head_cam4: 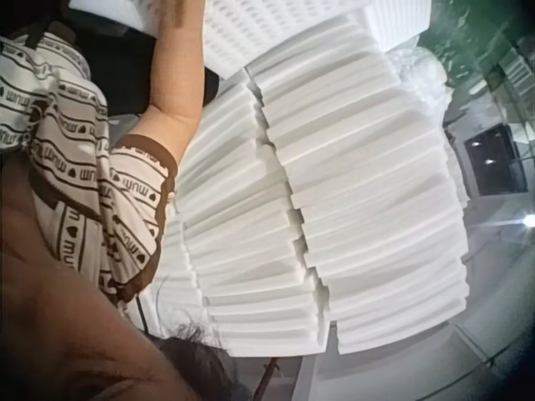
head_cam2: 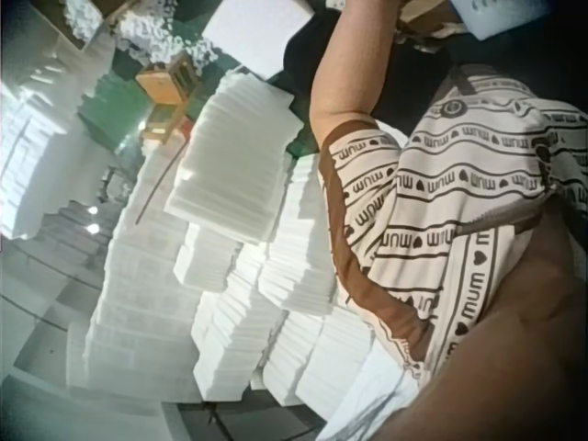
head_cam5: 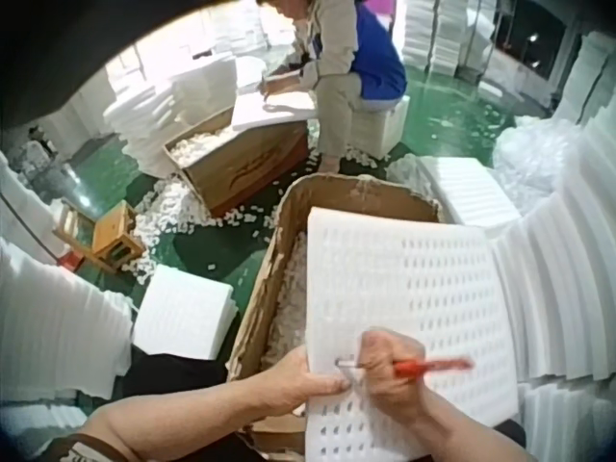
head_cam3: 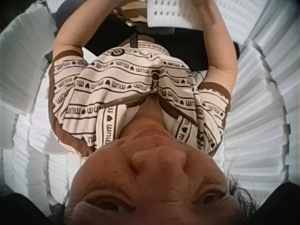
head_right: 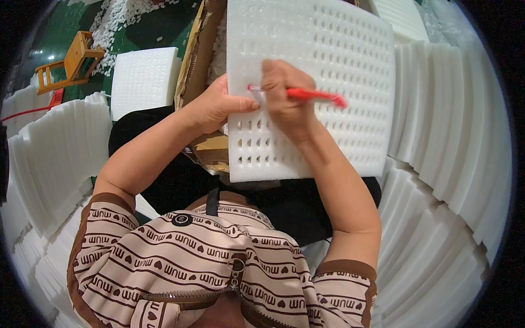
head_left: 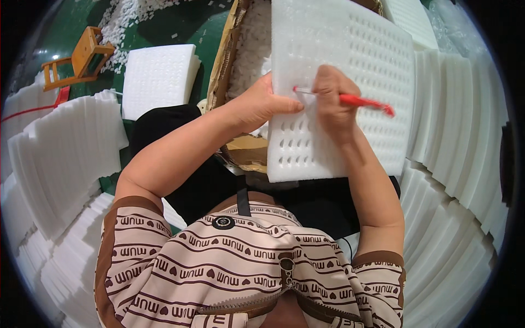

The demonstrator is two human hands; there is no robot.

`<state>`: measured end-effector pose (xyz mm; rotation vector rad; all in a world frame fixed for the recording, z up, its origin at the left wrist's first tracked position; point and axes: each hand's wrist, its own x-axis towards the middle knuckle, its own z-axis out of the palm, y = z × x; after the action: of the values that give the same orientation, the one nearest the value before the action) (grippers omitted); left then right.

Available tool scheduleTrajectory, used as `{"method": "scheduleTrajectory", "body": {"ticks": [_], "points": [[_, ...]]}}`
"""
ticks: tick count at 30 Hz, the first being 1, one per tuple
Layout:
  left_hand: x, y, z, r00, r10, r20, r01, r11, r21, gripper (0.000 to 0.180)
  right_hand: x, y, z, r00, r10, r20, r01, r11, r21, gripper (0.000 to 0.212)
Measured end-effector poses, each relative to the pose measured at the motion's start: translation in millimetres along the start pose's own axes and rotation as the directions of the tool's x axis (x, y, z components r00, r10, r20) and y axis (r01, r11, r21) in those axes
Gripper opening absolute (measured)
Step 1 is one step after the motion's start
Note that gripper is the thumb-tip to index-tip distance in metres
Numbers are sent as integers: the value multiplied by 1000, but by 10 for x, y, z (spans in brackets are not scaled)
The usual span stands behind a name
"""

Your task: Removing small waste plugs from a pre-cut foam sheet using a red hand tool.

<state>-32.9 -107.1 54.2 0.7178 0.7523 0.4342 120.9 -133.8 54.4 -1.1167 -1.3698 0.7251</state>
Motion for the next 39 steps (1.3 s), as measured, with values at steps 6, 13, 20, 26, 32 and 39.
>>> {"method": "scheduleTrajectory", "body": {"ticks": [6, 13, 20, 26, 32, 39], "points": [[-37, -28, 10, 1000, 12, -20, -11, 1000, 6, 54, 2, -36, -21, 994, 36, 100, -36, 999, -1, 24], [-5, -13, 34, 1000, 16, 2, -16, 1000, 27, 54, -22, -101, -38, 993, 79, 86, -84, 994, 63, 23], [-34, -48, -57, 998, -61, 3, 60, 998, 33, 52, -13, -82, 43, 986, -90, 137, 114, 976, -184, 25], [-168, 6, -111, 985, -166, 35, 166, 986, 12, 52, 49, 65, -736, 775, 546, -318, -438, 827, 353, 40], [4, 253, -154, 967, -243, -79, 222, 953, -206, 57, 45, -10, -506, 858, 398, -326, -406, 913, 45, 47], [58, 191, -150, 987, -151, -55, 148, 988, -54, 59, 50, 28, -731, 797, 448, -405, -410, 894, 180, 46]]}}
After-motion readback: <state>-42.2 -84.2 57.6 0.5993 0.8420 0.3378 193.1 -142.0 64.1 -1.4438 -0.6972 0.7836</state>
